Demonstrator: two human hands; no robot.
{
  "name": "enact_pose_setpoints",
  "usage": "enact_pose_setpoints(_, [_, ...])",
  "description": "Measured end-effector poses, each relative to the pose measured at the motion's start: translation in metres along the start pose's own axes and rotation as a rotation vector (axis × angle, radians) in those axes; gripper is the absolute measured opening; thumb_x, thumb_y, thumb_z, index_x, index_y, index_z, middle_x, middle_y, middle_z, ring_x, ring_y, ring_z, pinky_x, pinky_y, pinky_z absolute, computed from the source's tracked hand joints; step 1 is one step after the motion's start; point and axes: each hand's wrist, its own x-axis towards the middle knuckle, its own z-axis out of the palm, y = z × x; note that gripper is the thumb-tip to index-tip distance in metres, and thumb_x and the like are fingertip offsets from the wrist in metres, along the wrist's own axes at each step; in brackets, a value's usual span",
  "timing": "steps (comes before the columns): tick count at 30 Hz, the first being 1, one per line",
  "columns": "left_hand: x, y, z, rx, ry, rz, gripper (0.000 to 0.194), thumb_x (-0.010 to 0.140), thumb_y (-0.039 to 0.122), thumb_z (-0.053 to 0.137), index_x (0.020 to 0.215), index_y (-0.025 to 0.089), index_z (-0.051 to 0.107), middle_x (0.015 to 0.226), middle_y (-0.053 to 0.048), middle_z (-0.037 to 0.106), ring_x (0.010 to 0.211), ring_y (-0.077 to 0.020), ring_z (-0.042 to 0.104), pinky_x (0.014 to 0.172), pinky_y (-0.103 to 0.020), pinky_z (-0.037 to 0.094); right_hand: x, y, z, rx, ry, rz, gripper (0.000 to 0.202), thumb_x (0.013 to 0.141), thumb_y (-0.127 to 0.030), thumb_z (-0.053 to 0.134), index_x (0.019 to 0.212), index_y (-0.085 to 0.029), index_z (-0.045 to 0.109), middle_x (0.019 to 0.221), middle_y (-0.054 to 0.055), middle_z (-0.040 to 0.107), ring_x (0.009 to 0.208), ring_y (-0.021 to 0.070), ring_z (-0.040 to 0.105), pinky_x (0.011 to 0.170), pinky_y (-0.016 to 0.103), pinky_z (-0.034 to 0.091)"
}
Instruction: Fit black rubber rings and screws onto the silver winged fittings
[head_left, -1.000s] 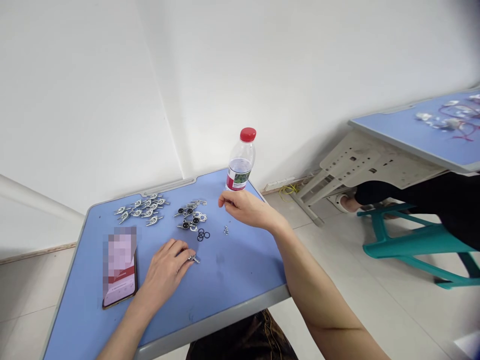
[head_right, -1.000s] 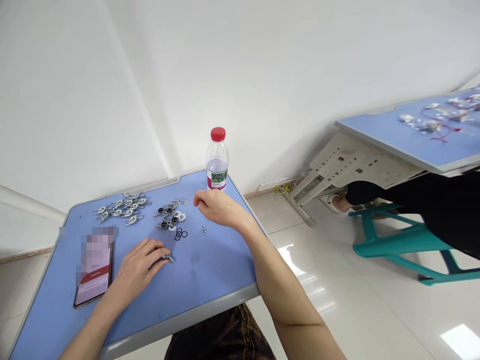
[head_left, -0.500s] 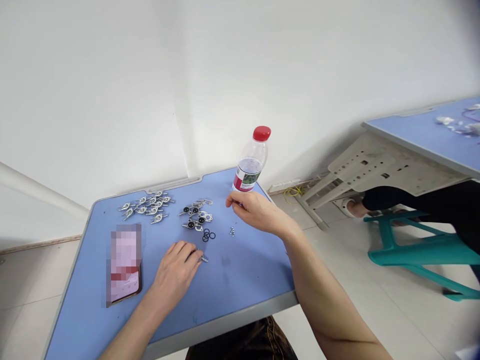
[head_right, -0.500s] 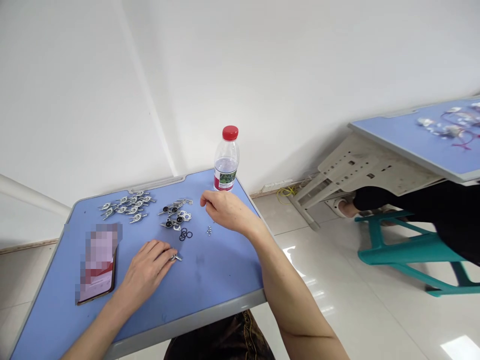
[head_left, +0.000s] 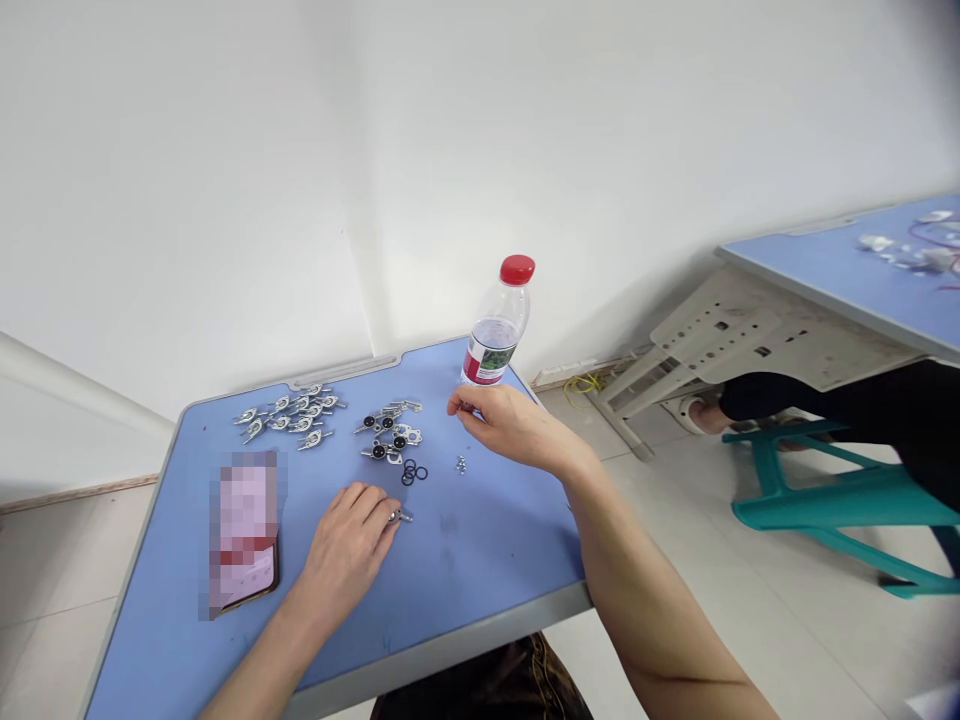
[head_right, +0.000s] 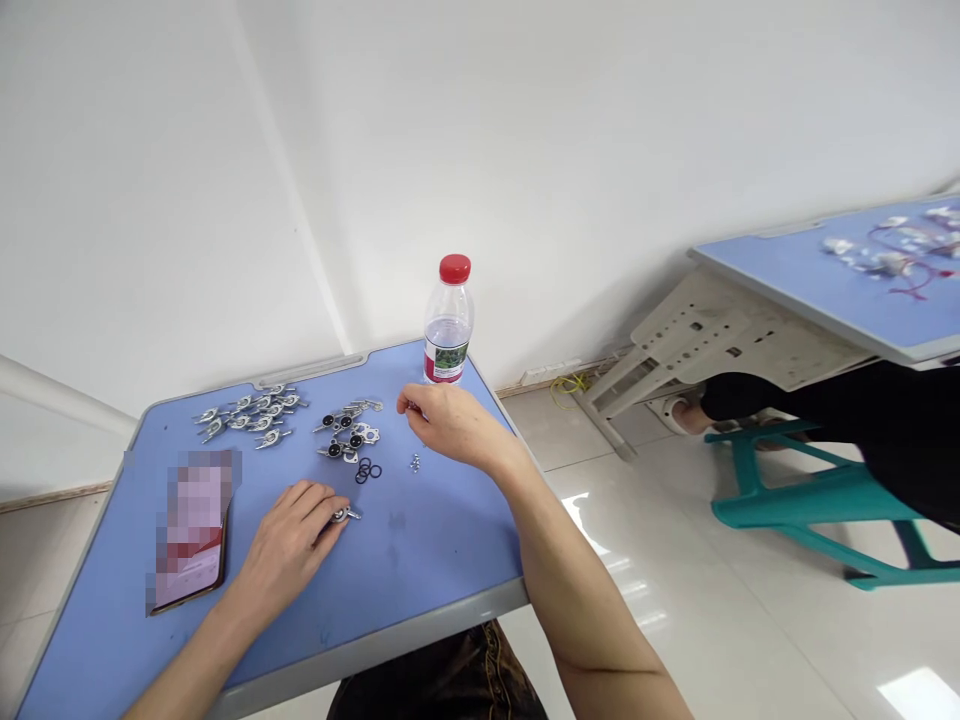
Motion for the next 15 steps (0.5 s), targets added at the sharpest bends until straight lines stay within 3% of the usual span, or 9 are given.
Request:
enact_pose_setpoints(6, [0.0011,-0.0060,-0.0004,-0.125,-0.014,-0.109,0.013,0.089,0.022,0.053,0.099,0.021,0.061,0.092,-0.004,0.062,0.086,-0.0197,0.057,0.077,-0.036,0.048,-0.0005,-0.0026,0.0001,-0.011,-0.011,-0.003,0.020,0.085,-0.011,0.044,0.090,-0.017,0.062,0.080,0.004,0.067,0.063,0.0136,0.054,0.058,0.025,0.035])
enact_pose_setpoints(15, [0.0019,-0.0080,-0.0026,-0.181,-0.061,-0.144,0.019,0.085,0.028,0.061,0.103,0.023,0.060,0.093,-0.003,0.063,0.086,-0.0202,0.058,0.075,-0.034,0.048,0.0001,-0.0017,0.0000,-0.014,-0.013,0.010,0.020,0.086,-0.012,0.044,0.091,-0.017,0.062,0.078,0.003,0.066,0.064,0.0135,0.054,0.059,0.024,0.035])
